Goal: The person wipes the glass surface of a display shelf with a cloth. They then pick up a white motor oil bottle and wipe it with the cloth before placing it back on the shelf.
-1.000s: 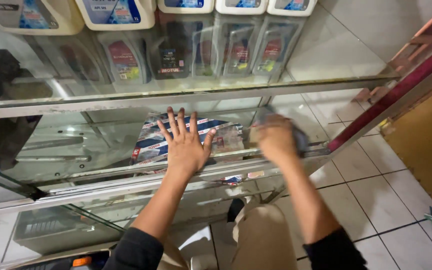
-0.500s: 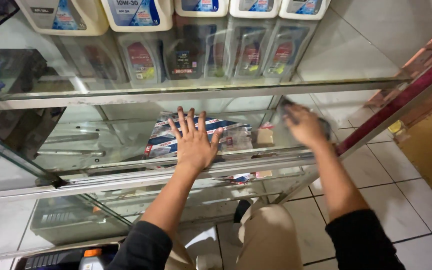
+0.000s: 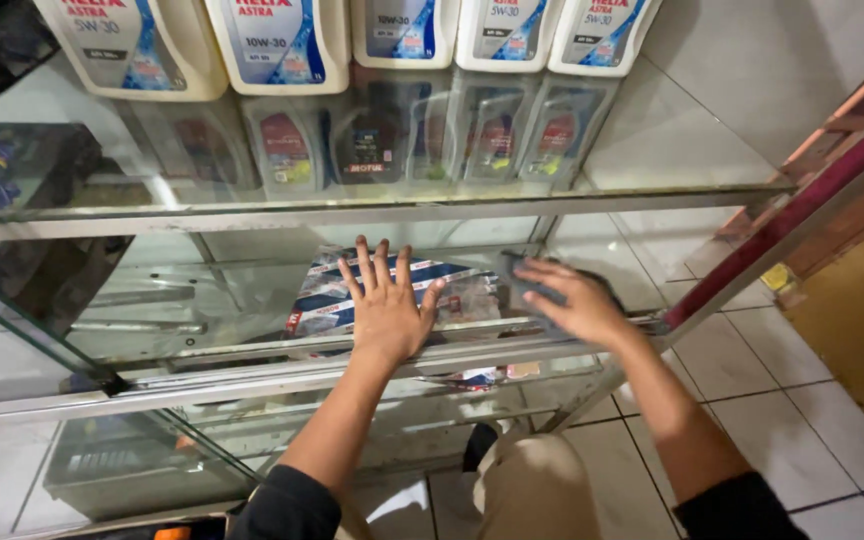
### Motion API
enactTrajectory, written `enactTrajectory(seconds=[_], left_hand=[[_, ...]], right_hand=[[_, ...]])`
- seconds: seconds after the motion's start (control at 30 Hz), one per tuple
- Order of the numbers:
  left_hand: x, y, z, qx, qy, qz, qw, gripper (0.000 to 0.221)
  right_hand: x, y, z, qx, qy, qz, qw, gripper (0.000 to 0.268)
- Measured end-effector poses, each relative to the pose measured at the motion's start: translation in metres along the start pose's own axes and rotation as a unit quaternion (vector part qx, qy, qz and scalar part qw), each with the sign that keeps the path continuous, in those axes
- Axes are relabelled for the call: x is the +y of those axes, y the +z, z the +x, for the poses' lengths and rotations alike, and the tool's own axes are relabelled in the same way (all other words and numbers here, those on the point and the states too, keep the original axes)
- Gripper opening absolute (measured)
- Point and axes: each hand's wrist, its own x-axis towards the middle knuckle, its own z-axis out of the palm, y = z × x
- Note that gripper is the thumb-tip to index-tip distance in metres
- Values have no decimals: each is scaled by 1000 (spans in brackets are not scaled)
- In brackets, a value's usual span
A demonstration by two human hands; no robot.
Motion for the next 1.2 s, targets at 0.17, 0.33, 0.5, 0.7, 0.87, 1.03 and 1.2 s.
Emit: enactTrajectory(seconds=[0.17,0.33,0.5,0.7,0.87,1.03,1.2], left_hand=[[5,-6,4,-33,-12,12,999,86],[10,-15,4,-78,-24,13,997,83],[2,-5,3,-17,-19,-37,999,78],[-37,-27,3,18,-16,-73,997,78],[-133,-97,-24,92,-46,-14,995,76],[-200,-111,-49,119,-72,-6,990,77],[-182,-112,-48,108,-35,3,994,73]], right_hand=[[114,7,49,75,86,-142,983,52],[61,43,112,-68,207,-288,932,51],[-12,125,119,5,-112,-29,993,42],[-80,62,43,-139,-146,28,979,44],[-9,24,27,-28,-42,-25,998,44],[100,49,80,94,17,-138,986,44],[108,122,166,-6,49,-297,954,37]])
